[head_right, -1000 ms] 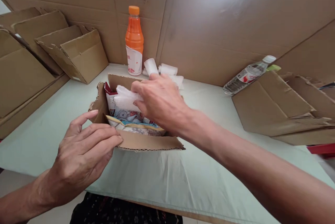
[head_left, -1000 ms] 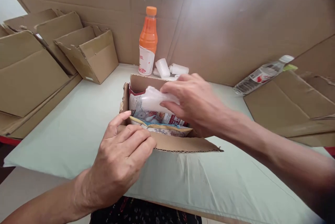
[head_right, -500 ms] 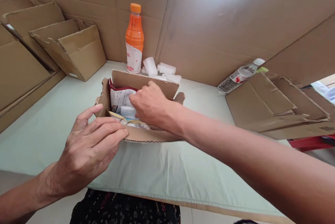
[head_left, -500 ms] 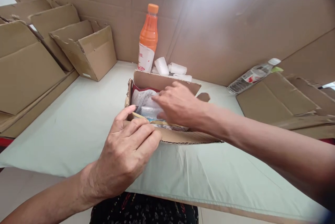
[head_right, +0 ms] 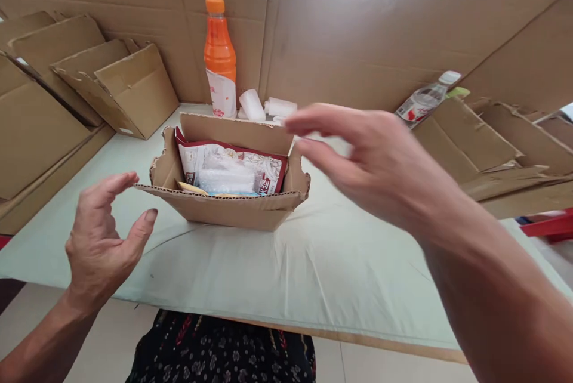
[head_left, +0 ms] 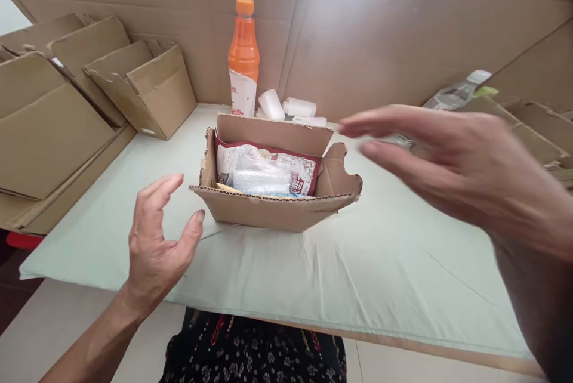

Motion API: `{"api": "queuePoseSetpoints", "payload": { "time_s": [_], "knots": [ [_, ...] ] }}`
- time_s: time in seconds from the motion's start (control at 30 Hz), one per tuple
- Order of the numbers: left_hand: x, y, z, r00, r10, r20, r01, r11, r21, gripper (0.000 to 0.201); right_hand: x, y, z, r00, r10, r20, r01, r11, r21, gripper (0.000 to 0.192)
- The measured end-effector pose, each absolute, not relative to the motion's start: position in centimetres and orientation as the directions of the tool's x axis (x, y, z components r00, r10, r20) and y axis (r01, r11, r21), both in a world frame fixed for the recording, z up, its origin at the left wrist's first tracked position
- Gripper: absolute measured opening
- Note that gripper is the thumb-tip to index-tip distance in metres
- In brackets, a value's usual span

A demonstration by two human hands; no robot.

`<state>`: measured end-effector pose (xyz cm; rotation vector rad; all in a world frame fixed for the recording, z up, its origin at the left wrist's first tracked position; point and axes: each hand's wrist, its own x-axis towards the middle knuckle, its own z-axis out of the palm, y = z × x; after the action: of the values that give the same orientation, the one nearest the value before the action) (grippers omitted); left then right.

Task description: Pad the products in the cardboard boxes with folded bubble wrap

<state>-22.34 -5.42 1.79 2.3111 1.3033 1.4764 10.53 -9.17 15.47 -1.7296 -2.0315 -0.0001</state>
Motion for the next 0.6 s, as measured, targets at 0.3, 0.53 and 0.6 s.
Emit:
{"api": "queuePoseSetpoints", "payload": {
  "time_s": [0.3,0.53,0.6],
  "knots": [
    [-22.1,-5.0,-4.9,0.078,0.958,0.276,0.274,-0.286,0.918,0.066,9.4,-15.0,-0.9,0.275,0.958,0.082,0.573,-0.094,-0.814,0.049],
    [-12.6,-2.2,-2.0,0.179,0.95,0.255,0.163,-0.284,0.945,0.055,9.4,-12.9,0.9,0.395,0.916,0.074,0.418,-0.108,-0.902,0.046],
    [-10.5,-3.4,-2.0,0.302,0.912,0.278,0.137,-0.33,0.934,0.056,11.2,-16.0,0.6,0.527,0.847,0.075,0.46,-0.21,-0.863,0.045]
  ]
}}
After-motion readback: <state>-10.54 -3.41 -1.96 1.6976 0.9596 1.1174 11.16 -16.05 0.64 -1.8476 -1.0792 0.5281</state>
